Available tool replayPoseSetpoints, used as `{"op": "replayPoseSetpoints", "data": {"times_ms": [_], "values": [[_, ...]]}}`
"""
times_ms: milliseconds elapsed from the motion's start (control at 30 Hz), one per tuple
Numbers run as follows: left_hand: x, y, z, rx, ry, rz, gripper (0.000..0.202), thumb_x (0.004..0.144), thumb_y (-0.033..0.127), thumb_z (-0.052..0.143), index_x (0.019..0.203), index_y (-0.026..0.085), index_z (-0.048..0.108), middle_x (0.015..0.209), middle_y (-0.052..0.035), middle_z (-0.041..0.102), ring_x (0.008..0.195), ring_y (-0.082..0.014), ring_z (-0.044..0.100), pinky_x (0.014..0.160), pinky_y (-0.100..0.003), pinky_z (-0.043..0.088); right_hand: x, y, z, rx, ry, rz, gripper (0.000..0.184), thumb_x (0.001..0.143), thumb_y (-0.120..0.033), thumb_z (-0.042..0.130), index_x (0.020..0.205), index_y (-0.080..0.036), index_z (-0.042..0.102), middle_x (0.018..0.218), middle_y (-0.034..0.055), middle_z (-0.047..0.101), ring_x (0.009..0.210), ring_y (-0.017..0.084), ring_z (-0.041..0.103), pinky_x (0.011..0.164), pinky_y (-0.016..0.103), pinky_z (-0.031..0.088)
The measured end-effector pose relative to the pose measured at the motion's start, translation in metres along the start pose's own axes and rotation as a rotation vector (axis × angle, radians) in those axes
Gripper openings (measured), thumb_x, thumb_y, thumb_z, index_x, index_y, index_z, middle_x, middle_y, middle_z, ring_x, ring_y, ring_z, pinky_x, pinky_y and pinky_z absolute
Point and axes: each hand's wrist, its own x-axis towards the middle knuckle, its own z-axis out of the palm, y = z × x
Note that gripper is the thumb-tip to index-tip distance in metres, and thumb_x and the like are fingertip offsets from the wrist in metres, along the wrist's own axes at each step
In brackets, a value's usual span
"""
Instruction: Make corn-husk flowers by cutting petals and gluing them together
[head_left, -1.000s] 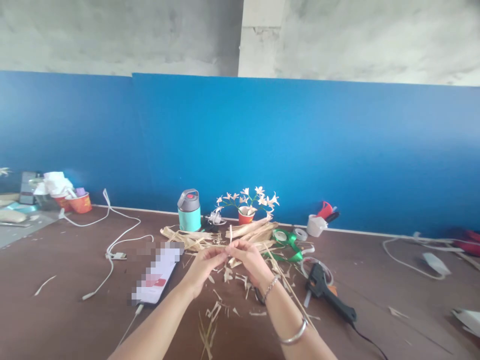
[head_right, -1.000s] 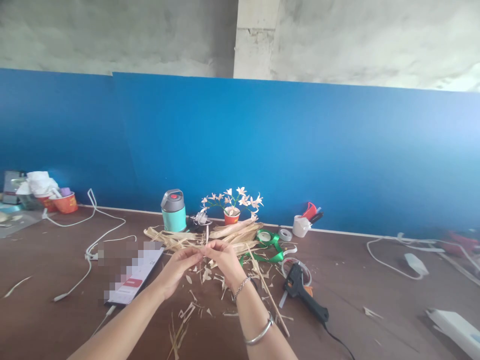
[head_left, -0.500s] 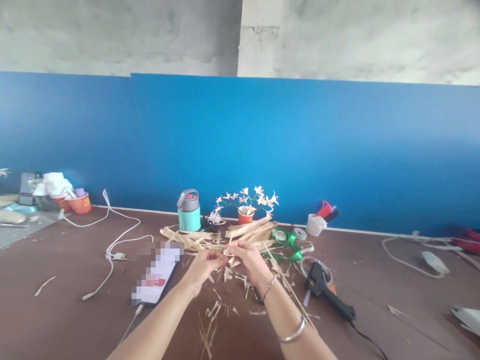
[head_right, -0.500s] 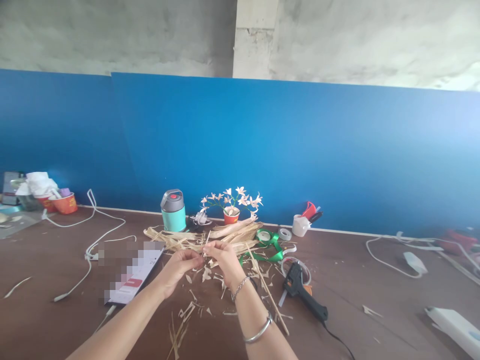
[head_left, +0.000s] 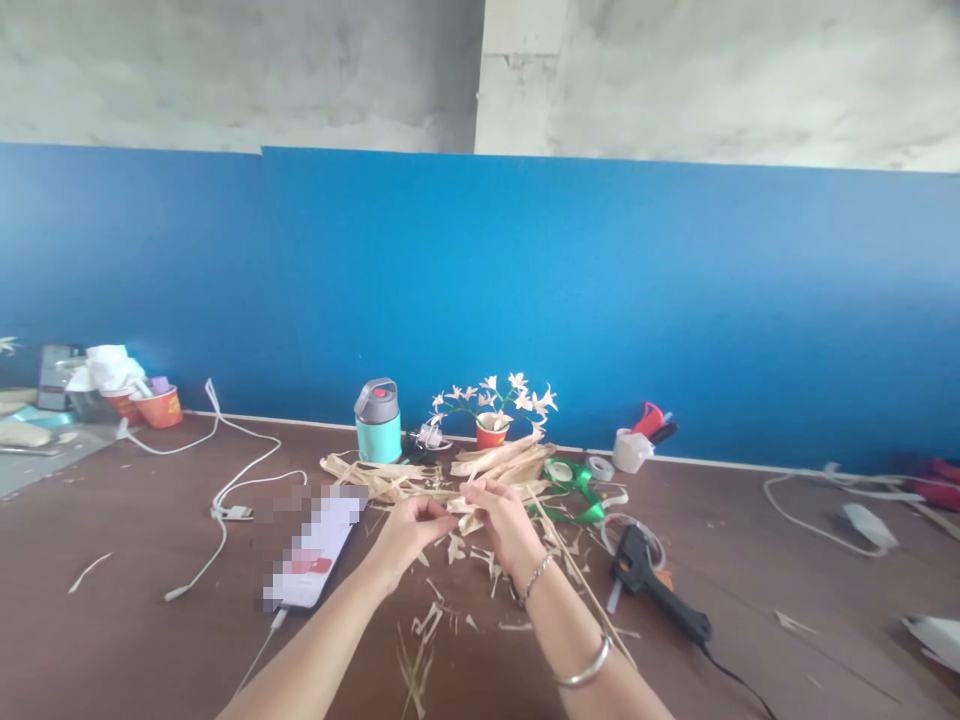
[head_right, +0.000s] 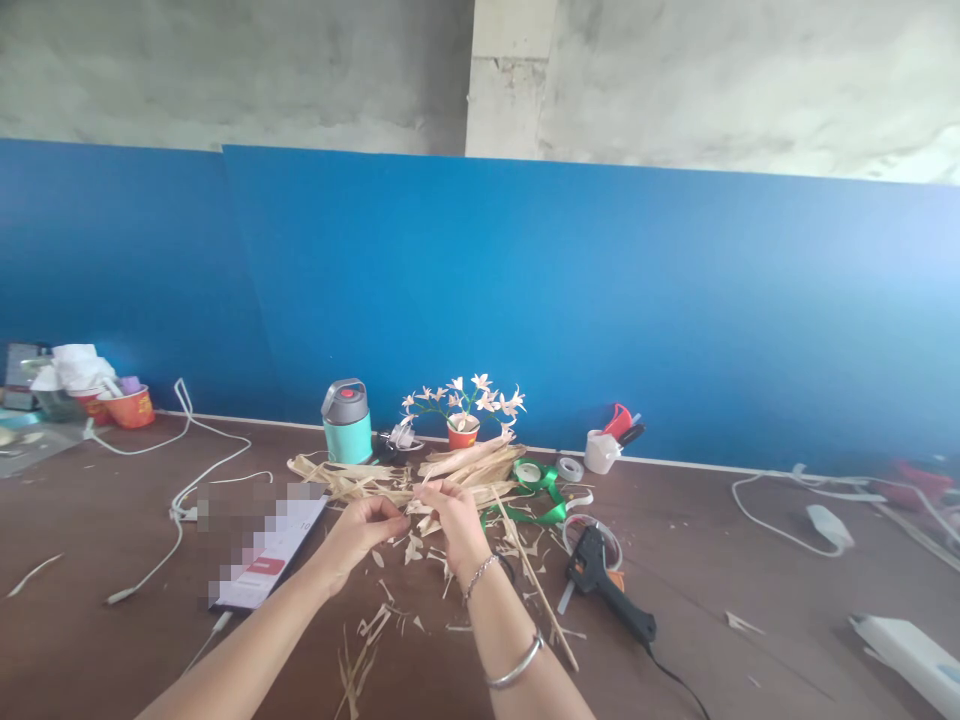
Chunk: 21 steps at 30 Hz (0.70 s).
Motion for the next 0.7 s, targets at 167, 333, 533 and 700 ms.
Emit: {"op": "replayPoseSetpoints", "data": {"times_ms": [167, 333, 533, 700], "values": [[0.001, 0.001, -0.002, -0.037, 0.071, 0.04, 0.023, 0.061, 0.037, 0.07, 0.06, 0.017, 0.059, 0.061, 0.0021, 0.06, 0.053, -0.011, 0.049, 0.054, -0.023, 0.036, 0.004, -0.002, -0.004, 0.088, 0.025, -0.022, 0.024, 0.059, -0.035, 0.072, 0.061, -0.017, 0.057, 0.064, -0.0014, 0.056, 0.059, 0.01, 0.05, 0.052, 0.021, 0.037], [-0.003, 0.006, -0.004, -0.262, -0.063, 0.082, 0.027, 0.067, 0.038, 0.067, 0.059, 0.015, 0.056, 0.124, -0.008, 0.055, 0.075, -0.0152, 0.059, 0.055, -0.023, 0.04, 0.002, -0.006, -0.004, 0.225, -0.119, 0.059, 0.022, 0.062, -0.035, 0.07, 0.066, -0.018, 0.058, 0.064, -0.0012, 0.058, 0.056, 0.01, 0.052, 0.05, 0.022, 0.038], [-0.01, 0.01, -0.003, -0.323, -0.237, 0.058, 0.025, 0.067, 0.036, 0.068, 0.062, 0.016, 0.054, 0.119, -0.0061, 0.059, 0.088, -0.0195, 0.06, 0.067, -0.026, 0.044, 0.001, -0.006, -0.008, 0.212, -0.31, 0.14, 0.019, 0.068, -0.033, 0.067, 0.068, -0.016, 0.059, 0.063, -0.0003, 0.059, 0.057, 0.01, 0.055, 0.051, 0.021, 0.038], [-0.007, 0.008, 0.002, -0.089, -0.149, 0.141, 0.025, 0.067, 0.037, 0.068, 0.059, 0.017, 0.056, 0.102, -0.0063, 0.068, 0.091, -0.0229, 0.061, 0.077, -0.031, 0.044, -0.001, -0.012, -0.011, 0.12, -0.296, 0.111, 0.019, 0.064, -0.033, 0.069, 0.069, -0.017, 0.06, 0.068, 0.0019, 0.064, 0.062, 0.013, 0.058, 0.052, 0.022, 0.039]]}}
